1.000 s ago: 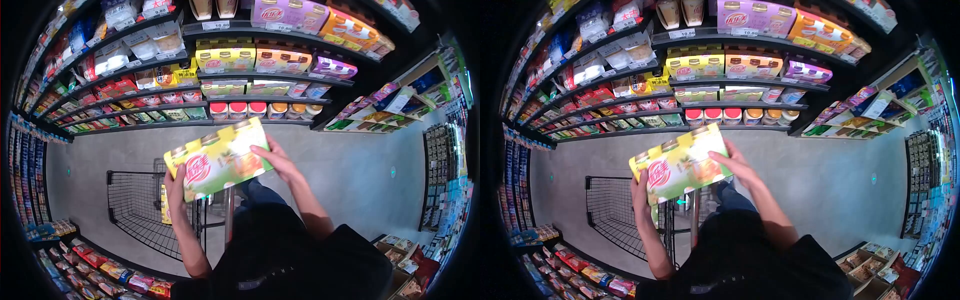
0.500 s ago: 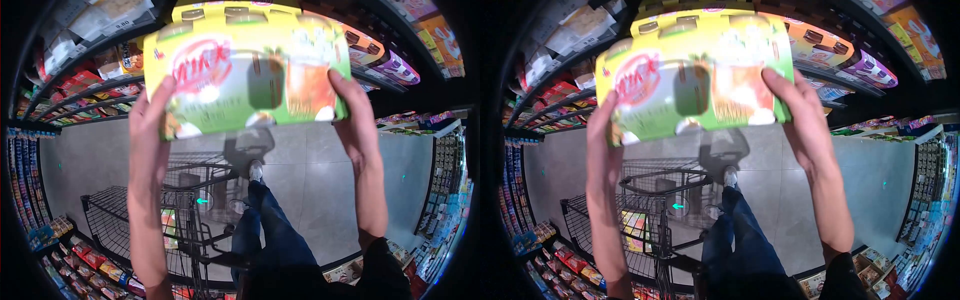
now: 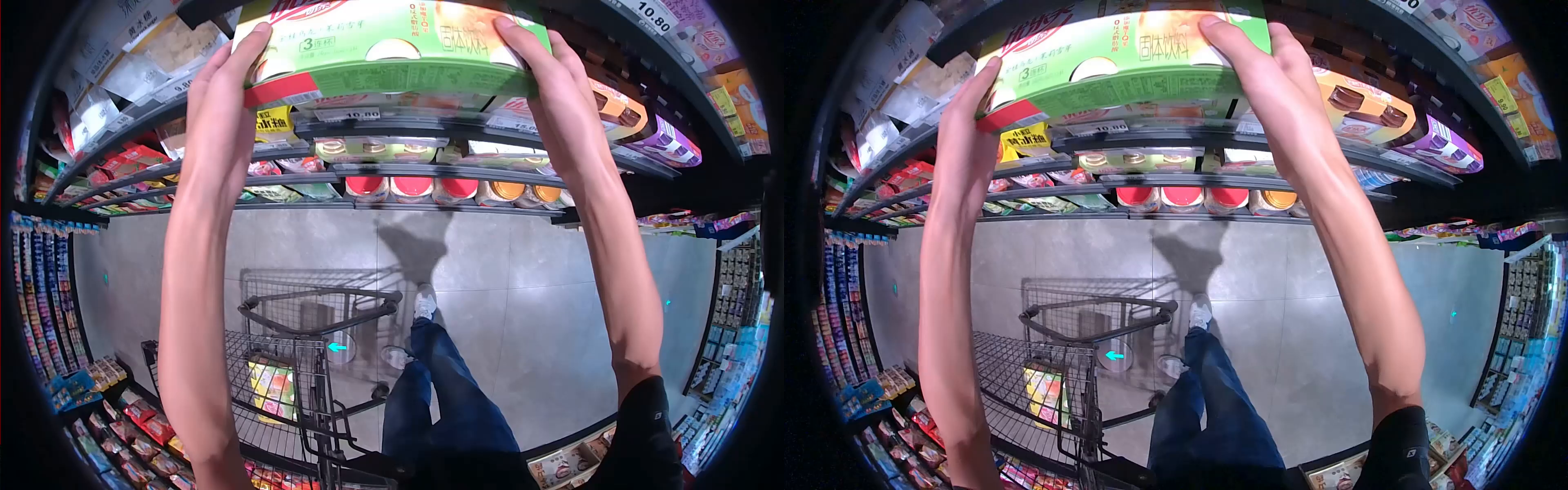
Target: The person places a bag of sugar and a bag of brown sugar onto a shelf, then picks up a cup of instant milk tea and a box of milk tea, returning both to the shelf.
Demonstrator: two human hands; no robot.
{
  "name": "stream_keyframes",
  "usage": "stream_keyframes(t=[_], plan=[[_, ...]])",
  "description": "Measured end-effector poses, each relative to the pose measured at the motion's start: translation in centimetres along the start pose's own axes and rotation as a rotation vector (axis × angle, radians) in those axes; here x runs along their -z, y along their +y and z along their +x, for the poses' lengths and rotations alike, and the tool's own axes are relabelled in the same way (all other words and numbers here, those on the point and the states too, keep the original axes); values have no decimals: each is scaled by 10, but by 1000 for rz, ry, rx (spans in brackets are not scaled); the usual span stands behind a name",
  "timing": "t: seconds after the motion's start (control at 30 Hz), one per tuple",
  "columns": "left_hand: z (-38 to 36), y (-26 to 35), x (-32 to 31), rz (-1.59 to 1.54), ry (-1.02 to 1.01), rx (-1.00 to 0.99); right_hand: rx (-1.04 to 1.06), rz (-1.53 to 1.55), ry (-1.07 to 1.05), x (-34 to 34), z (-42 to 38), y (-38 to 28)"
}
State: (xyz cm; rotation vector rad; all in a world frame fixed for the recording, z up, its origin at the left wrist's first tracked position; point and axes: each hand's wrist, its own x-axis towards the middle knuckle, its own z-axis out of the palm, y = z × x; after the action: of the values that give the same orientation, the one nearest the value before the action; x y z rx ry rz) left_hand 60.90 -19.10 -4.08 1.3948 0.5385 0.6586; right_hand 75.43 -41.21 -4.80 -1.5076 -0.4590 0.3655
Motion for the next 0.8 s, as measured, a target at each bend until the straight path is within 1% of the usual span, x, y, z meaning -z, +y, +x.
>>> stream_keyframes(t=[0.03, 0.07, 0.1, 0.13, 0.17, 0.23, 0.27, 0.3, 0.37, 0.4, 0.47, 0.5, 0.57, 0.6, 0.67, 0.7, 0.73, 0.77, 0.8], plan=[[8, 0, -3, 38, 3, -14, 4, 5, 1, 1, 8, 0], [16, 1, -6, 73, 68, 37, -53, -109, 81, 2, 16, 0], [34, -2, -4, 76, 67, 34, -109, -226, 160, 3, 24, 1], [53, -7, -2, 66, 43, -29, -81, -277, 254, 1, 33, 4], [66, -14, 4, 55, 19, -90, -80, -275, 252, 4, 44, 5], [65, -17, 4, 88, 26, -93, -159, -302, 29, 4, 55, -2], [64, -18, 4, 119, 27, -99, -101, -428, 38, 2, 58, -4], [62, -18, 3, 151, 27, -107, -103, -426, 36, 0, 50, -15], [58, -19, 0, 213, 25, -124, -62, -630, -9, -1, 35, -31], [56, -19, -2, 244, 25, -132, -63, -628, -12, 1, 38, -25], [41, -15, -8, 286, 29, -175, 152, -451, -37, 11, 44, -8], [35, -16, -6, 288, 29, -176, 151, -449, -36, 15, 46, -8], [29, -24, -2, 375, -28, -135, -143, -851, -106, 22, 48, -6], [32, -30, -1, 330, -23, -194, -144, -852, -111, 22, 51, 1], [32, -28, -2, 337, -7, -187, 457, -690, -38, 19, 58, 21], [32, -28, -2, 343, 5, -180, 456, -688, -45, 17, 59, 24], [36, -35, -2, 332, 34, -204, 502, -688, -49, 15, 61, 25], [37, -35, -1, 350, 28, -186, 548, -687, -52, 13, 61, 24], [39, -37, 1, 329, 0, -164, 431, -689, -44, 11, 58, 21]])
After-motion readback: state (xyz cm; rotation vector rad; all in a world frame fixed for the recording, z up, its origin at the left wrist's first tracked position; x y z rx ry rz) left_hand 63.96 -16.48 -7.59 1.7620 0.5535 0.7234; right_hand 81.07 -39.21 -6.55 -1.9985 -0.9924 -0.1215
